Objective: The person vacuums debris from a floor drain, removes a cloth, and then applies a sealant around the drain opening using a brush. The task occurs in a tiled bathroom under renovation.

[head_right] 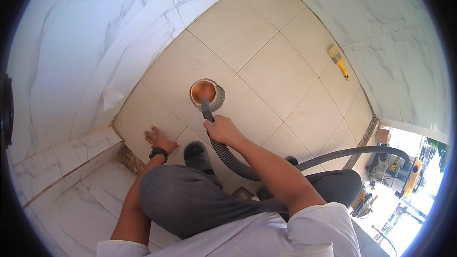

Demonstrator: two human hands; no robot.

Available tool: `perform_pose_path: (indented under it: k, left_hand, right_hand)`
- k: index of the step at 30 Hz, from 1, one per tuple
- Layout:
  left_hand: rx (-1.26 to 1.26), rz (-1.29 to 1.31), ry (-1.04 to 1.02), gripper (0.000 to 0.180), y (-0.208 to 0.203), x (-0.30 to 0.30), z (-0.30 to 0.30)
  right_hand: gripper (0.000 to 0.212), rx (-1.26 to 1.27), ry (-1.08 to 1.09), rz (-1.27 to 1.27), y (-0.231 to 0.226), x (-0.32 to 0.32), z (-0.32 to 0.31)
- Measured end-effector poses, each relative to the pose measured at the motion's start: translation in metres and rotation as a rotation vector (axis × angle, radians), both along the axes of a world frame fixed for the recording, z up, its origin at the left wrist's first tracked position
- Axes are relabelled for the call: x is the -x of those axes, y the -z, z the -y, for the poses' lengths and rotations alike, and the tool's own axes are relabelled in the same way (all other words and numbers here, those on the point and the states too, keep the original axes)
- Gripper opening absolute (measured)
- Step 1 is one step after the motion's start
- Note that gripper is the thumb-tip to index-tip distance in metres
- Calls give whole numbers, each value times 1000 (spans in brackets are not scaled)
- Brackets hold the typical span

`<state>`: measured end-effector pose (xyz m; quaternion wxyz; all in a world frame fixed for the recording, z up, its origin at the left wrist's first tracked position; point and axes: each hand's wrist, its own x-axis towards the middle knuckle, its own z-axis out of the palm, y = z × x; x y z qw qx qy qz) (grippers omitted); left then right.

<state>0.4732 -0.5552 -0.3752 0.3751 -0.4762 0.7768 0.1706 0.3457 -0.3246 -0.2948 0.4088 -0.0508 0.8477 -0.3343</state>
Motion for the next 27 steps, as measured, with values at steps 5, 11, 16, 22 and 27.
perform_pose_path:
  k: [5,11,16,22,27]
  left_hand:
    - [-14,23,5,150,-3,1,-1]
    - [-14,16,8,150,-5,3,-1]
    - [-1,3,3,151,-2,1,-1]
    - [-9,11,-3,151,-2,1,-1]
    - [-20,7,3,151,-4,1,-2]
  right_hand:
    - [52,83,2,31,-23,24,-26]
    - [55,107,-89,162,19,48,0]
    - [50,65,54,371,50,74,7]
    - [51,-18,-116,136,37,70,-3]
    - [63,-7,-167,172,42,62,0]
